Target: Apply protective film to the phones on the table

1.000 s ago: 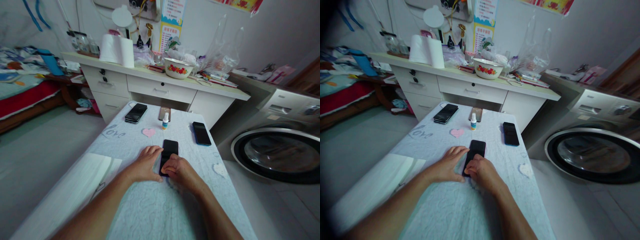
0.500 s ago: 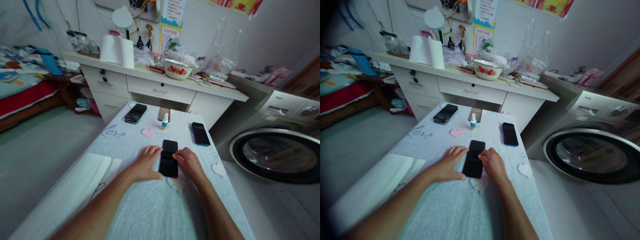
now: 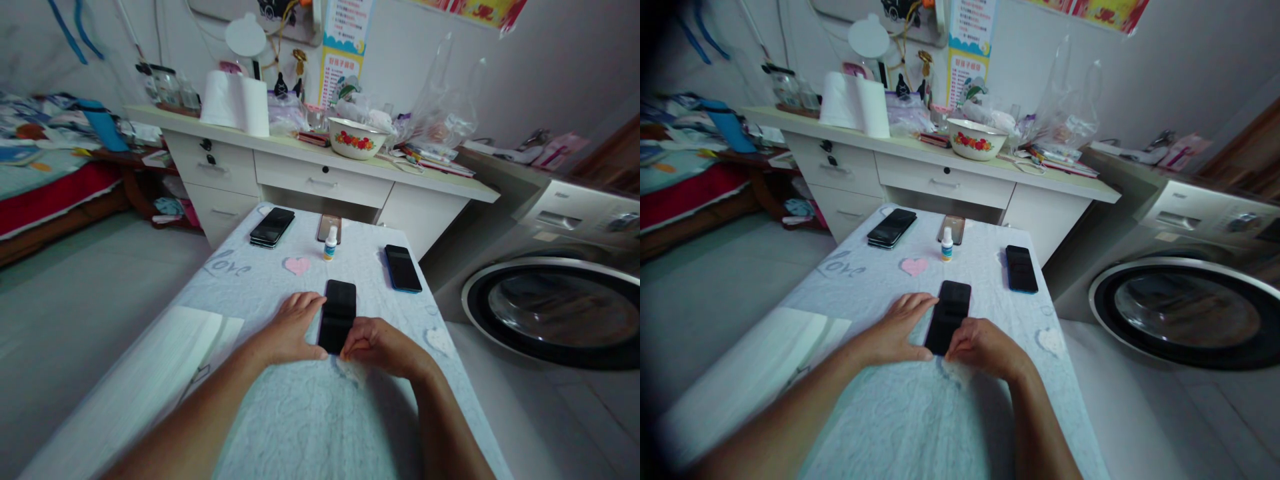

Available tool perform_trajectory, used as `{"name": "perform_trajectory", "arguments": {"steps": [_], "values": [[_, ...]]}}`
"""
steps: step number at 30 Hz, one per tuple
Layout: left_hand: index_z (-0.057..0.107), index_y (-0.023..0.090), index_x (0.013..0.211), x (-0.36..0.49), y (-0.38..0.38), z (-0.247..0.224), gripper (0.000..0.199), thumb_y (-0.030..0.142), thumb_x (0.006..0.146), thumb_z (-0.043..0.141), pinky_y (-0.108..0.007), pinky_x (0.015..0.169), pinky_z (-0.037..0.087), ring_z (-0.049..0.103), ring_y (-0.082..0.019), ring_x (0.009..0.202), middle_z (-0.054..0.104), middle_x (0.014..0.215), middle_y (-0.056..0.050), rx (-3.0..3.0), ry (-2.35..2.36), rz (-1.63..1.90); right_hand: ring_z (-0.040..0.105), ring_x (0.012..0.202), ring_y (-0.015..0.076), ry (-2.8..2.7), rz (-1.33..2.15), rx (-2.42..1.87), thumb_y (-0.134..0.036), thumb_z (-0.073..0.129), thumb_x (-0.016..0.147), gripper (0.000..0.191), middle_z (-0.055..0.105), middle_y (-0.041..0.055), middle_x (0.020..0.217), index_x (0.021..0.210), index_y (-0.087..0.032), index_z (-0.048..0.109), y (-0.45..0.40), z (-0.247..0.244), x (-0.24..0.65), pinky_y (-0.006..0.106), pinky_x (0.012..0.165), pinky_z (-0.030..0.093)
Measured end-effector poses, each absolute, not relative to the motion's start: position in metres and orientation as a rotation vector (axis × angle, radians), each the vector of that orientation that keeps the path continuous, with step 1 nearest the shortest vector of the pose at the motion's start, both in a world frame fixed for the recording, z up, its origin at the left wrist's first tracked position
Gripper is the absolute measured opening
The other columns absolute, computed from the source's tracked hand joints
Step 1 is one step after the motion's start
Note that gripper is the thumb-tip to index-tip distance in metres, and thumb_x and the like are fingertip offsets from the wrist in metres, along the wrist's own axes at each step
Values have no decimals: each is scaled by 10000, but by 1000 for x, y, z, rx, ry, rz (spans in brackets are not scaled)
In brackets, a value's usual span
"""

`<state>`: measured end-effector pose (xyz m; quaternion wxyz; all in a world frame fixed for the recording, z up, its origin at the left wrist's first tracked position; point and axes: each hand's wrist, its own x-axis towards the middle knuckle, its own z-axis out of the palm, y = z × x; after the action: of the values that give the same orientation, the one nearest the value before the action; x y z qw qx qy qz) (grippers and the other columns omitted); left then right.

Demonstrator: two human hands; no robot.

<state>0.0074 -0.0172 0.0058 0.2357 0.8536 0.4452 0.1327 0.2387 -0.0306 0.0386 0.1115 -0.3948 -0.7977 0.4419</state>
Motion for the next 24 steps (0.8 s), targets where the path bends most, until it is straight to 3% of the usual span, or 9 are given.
{"name": "perform_trajectory", "arguments": {"steps": [4, 14, 24], "values": [[283, 236, 1374, 8, -18, 8, 874, 441, 623, 681, -443, 1065, 269, 309, -304, 1276, 351, 1392, -98, 2326, 1228, 345, 601, 772, 117, -2291, 1435, -1148, -154, 630, 764, 132, 660, 11, 902, 819, -207, 737, -32, 41, 242, 217, 704, 460], [291, 209, 1372, 8, -18, 9, 875, 442, 624, 680, -430, 1067, 267, 317, -297, 1269, 356, 1393, -108, 2335, 1224, 342, 649, 761, 148, -1939, 1566, -1223, -164, 595, 758, 96, 673, 13, 808, 771, -185, 688, -26, 28, 248, 261, 721, 503], [285, 238, 1374, 7, -18, 5, 865, 440, 625, 666, -442, 1059, 276, 321, -304, 1265, 364, 1386, -93, 2340, 1217, 368, 619, 823, 151, -2095, 1056, -1375, -194, 611, 789, 105, 631, 28, 877, 844, -202, 700, -19, 26, 249, 267, 779, 473]]}}
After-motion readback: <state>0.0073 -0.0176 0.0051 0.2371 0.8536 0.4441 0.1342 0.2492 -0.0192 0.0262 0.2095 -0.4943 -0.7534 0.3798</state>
